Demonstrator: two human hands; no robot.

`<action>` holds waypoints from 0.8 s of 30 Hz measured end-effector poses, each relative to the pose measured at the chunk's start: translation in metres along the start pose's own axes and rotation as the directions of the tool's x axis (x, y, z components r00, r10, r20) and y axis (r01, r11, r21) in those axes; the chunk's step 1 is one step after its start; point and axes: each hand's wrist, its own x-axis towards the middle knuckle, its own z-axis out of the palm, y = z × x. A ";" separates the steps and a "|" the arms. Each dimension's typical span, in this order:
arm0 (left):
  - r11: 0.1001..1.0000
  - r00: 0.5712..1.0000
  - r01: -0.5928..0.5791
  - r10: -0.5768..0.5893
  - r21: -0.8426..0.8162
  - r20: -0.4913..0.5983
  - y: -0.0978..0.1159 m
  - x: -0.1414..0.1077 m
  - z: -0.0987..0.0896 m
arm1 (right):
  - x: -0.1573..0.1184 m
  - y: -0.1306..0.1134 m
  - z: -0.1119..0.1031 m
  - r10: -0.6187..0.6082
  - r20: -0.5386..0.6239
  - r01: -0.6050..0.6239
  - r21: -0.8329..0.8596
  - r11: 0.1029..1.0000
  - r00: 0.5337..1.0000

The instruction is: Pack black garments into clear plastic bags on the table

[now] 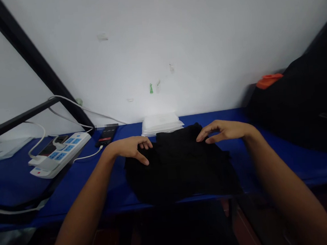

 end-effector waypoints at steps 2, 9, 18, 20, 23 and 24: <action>1.000 1.000 0.016 -0.015 -0.016 0.018 -0.005 0.002 0.000 | 0.006 -0.001 0.007 0.069 0.012 -0.069 0.004 0.998 0.998; 0.925 0.912 0.275 -0.165 0.260 -0.376 -0.028 0.015 0.002 | 0.022 0.005 0.030 0.158 -0.047 -0.164 -0.172 0.971 0.986; 0.941 0.942 -0.330 0.333 0.074 -0.037 0.016 0.014 0.018 | 0.020 0.000 0.024 0.141 0.003 -0.138 -0.197 0.971 0.990; 0.947 0.947 -0.321 0.321 0.008 0.008 0.018 0.018 0.023 | 0.019 0.000 0.021 0.118 0.037 -0.110 -0.164 0.980 0.992; 0.963 0.957 -0.266 0.268 0.033 -0.112 0.009 0.029 0.032 | 0.020 0.005 0.018 0.067 0.013 -0.064 -0.141 0.988 0.998; 0.974 0.955 -0.206 0.221 0.096 -0.197 0.005 0.033 0.036 | 0.021 0.007 0.019 0.054 -0.047 -0.061 -0.160 0.985 0.997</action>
